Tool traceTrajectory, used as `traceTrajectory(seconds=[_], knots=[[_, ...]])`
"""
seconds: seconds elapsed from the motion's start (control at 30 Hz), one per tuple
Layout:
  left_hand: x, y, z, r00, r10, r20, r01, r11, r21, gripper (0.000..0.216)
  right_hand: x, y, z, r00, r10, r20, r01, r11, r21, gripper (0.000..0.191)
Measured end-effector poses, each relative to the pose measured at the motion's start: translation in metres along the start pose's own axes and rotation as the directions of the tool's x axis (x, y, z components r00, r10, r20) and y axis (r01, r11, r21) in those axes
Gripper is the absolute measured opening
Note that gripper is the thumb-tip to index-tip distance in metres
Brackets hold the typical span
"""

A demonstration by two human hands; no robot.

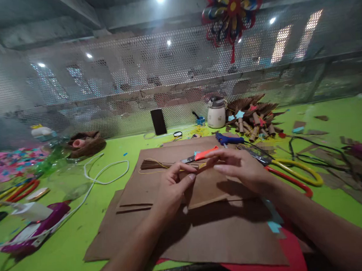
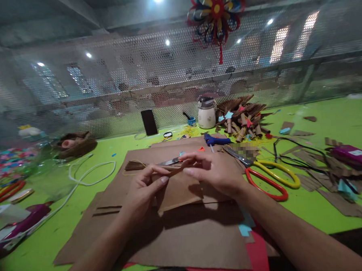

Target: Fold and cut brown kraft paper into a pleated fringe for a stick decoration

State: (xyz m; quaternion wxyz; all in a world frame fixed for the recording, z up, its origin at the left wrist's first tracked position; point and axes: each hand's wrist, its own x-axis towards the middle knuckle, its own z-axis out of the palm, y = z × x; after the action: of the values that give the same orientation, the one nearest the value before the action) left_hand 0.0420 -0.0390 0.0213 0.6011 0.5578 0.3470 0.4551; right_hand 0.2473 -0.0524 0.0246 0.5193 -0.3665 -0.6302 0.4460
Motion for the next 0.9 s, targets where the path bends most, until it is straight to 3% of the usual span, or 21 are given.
traceTrajectory(seconds=[0.07,0.13,0.43,0.63,0.9], knots=[[0.0,0.0,0.001,0.999,-0.023,0.037,0.023,1.0,0.002,0.021,-0.002,0.0,0.003,0.997,0.054,0.055,-0.045,0.987,-0.154,0.028],[0.0,0.001,0.001,0.997,-0.052,0.065,0.053,0.999,-0.01,0.021,-0.002,0.002,0.005,0.994,0.102,0.039,-0.094,0.979,-0.18,0.023],[-0.002,0.006,0.004,0.998,-0.035,0.047,0.037,0.999,-0.032,0.024,-0.001,0.013,0.004,0.963,0.256,-0.079,-0.231,0.944,0.236,0.017],[-0.001,0.001,-0.002,0.998,-0.028,0.058,0.032,0.998,-0.062,0.017,0.0,0.009,0.006,0.951,0.288,-0.116,-0.245,0.925,0.289,0.014],[-0.002,0.005,-0.001,0.998,-0.034,0.057,0.041,0.99,-0.133,0.012,0.001,0.007,0.001,0.965,0.24,-0.108,-0.204,0.941,0.271,0.011]])
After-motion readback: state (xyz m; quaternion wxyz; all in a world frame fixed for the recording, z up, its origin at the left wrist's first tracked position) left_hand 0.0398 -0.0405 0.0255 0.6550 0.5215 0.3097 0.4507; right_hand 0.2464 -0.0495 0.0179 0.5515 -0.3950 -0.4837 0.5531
